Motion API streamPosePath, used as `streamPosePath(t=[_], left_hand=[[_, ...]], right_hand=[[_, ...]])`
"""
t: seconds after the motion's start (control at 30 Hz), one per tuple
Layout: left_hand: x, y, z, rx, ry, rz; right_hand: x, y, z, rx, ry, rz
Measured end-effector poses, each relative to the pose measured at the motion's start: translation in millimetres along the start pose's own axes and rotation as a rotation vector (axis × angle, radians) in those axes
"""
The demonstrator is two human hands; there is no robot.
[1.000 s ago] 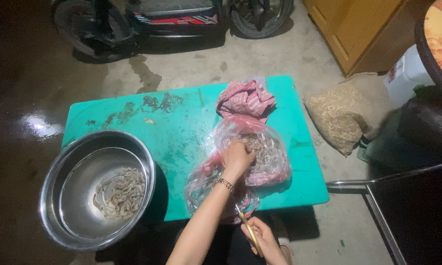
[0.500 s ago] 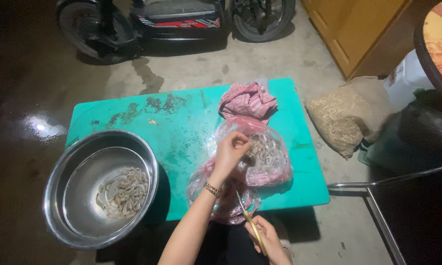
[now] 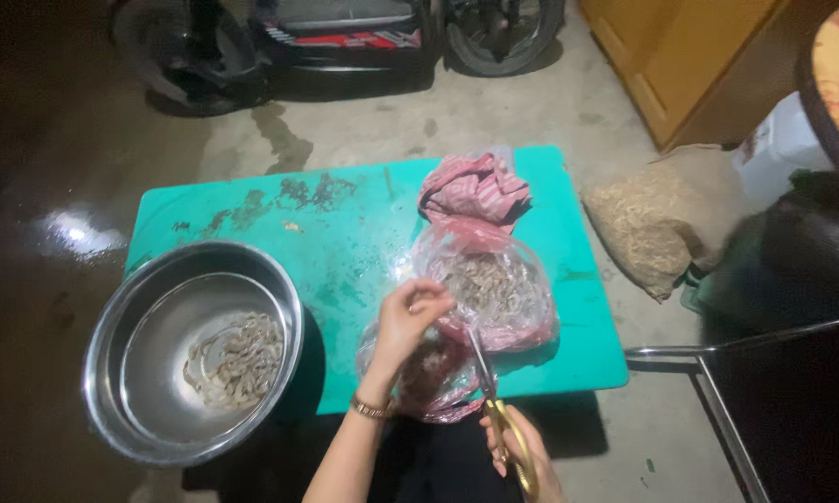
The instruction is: The person uses scissors to trim small shrimp taken from a plastic bag and places them into a metal bowl. A dog briefly enters the scene and the person reaches toward it before resuming trimming.
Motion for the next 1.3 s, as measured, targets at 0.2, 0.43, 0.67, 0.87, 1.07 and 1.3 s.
streamPosePath(t=[0.2,0.43,0.67,0.87,1.07,1.3], left_hand=[[-33,-18,79,-0.299,0.078,0.108],[-45,-17,100,-0.236,0.058,0.055],[-53,-35,108,-0.267,0.1,0.051],[-59,-34,109,-0.273,0.131,0.007],[-63,6,104,-0.14,0.18,-0.124],[-141,116,131,0.209,0.577,-0.674]], right_hand=[[31,-13,4,0.037,-0.09,0.185],[57,-12,-8,0.077,-0.073,0.186],[55,3,-20,0.084,-0.048,0.206],[42,7,-21,0.162,0.092,0.313],[41,5,-24,0.156,0.037,0.192],[27,6,-20,0.177,0.119,0.163]])
Point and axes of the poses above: each hand's wrist, its own z-axis away from the middle knuckle, its own x-axis out of the palm, y = z × x, the point moved 8 cm from there along -z, towards the middle knuckle, and after that the axes turned 10 degrees about x, right-handed, at the moved point
